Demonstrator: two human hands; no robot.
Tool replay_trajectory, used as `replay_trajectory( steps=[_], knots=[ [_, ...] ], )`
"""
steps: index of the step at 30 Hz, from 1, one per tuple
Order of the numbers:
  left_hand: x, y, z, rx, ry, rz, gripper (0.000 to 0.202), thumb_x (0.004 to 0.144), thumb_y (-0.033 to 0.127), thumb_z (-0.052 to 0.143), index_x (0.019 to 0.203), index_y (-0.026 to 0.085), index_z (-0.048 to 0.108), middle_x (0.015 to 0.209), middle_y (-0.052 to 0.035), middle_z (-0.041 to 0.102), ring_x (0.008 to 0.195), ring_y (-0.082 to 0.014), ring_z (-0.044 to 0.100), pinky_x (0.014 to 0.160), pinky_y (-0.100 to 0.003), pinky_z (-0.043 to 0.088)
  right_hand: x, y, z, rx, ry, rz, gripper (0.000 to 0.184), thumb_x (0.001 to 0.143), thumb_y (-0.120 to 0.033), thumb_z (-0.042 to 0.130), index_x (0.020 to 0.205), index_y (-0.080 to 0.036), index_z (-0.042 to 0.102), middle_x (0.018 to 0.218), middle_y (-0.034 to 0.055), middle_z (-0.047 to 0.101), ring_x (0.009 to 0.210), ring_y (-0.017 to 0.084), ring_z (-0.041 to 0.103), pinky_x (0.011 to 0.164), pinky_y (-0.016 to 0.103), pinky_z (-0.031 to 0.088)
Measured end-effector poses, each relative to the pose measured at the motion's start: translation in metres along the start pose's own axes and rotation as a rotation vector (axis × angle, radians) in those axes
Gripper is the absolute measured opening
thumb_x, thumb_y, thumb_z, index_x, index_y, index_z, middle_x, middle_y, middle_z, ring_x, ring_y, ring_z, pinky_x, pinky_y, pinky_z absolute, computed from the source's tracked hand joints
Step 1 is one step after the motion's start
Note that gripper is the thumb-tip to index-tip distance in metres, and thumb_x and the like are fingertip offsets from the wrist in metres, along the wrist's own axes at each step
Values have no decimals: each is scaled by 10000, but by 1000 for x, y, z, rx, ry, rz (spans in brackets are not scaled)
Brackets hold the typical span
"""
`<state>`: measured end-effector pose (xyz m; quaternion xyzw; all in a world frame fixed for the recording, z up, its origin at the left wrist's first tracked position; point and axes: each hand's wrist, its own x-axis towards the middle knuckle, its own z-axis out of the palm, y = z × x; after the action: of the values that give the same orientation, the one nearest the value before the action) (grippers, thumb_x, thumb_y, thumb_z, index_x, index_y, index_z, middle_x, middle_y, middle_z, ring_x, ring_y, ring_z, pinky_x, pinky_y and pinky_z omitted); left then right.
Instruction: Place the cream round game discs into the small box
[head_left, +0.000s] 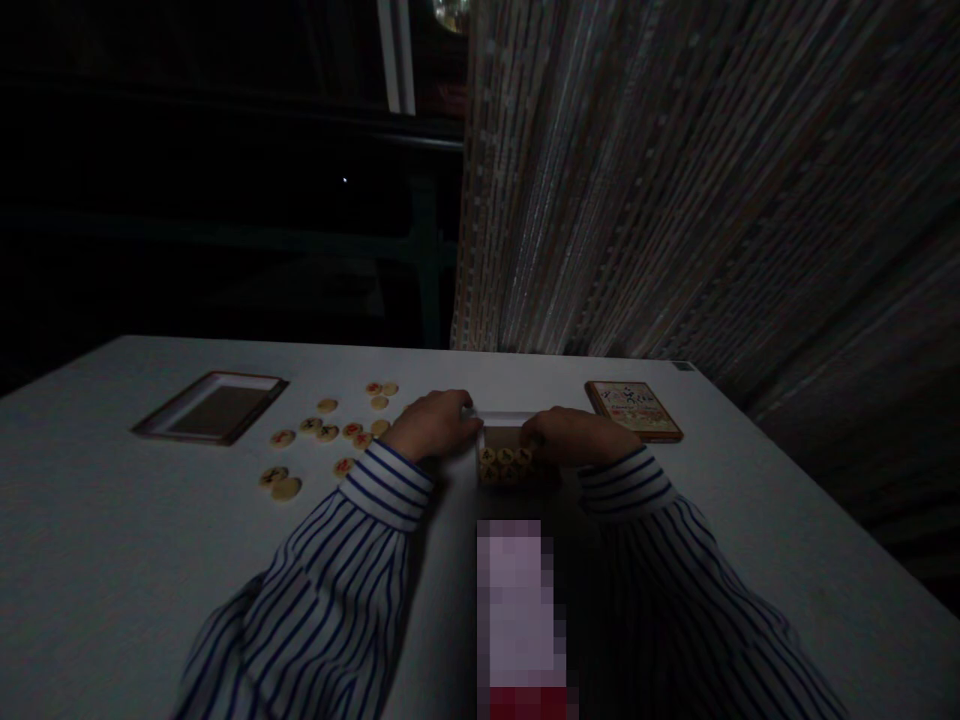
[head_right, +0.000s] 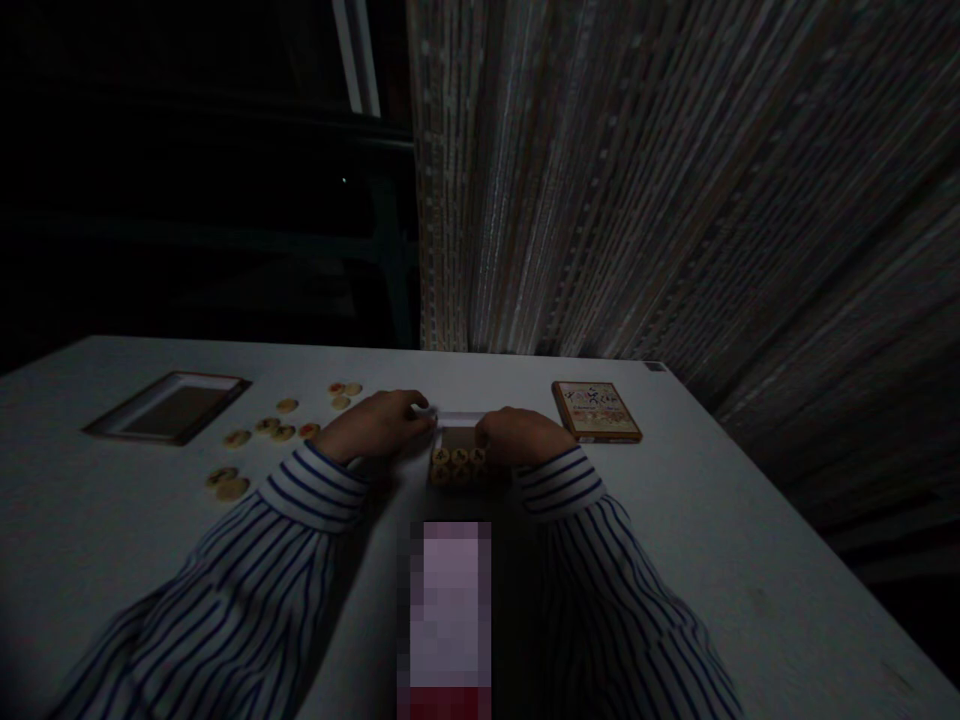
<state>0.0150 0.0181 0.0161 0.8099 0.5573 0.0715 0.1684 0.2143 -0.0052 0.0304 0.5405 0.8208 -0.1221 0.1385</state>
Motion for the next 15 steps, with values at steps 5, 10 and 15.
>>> replay_trajectory(
  steps=[5,10,15],
  knots=[
    [0,0,1,22,21,13,417,759,444,456,1064,185,576,984,-102,669,912,-237,610,749,-299,446,0,-1,0,11,-6,15,348,676,-219,542,1007,-259,642,965,53,663,864,208,605,671,276,431],
    [0,-1,1,27,22,19,420,755,451,458,1058,187,579,973,-94,673,900,-230,614,740,-289,449,0,1,-1,13,18,19,338,681,-237,542,1003,-251,641,959,58,661,860,207,602,674,272,423],
    [0,-1,0,22,31,30,425,765,455,449,1063,180,574,974,-96,673,902,-228,614,731,-285,452,-3,10,-4,-8,97,56,328,706,-243,514,1014,-239,627,965,66,655,885,211,599,712,282,418]
  ],
)
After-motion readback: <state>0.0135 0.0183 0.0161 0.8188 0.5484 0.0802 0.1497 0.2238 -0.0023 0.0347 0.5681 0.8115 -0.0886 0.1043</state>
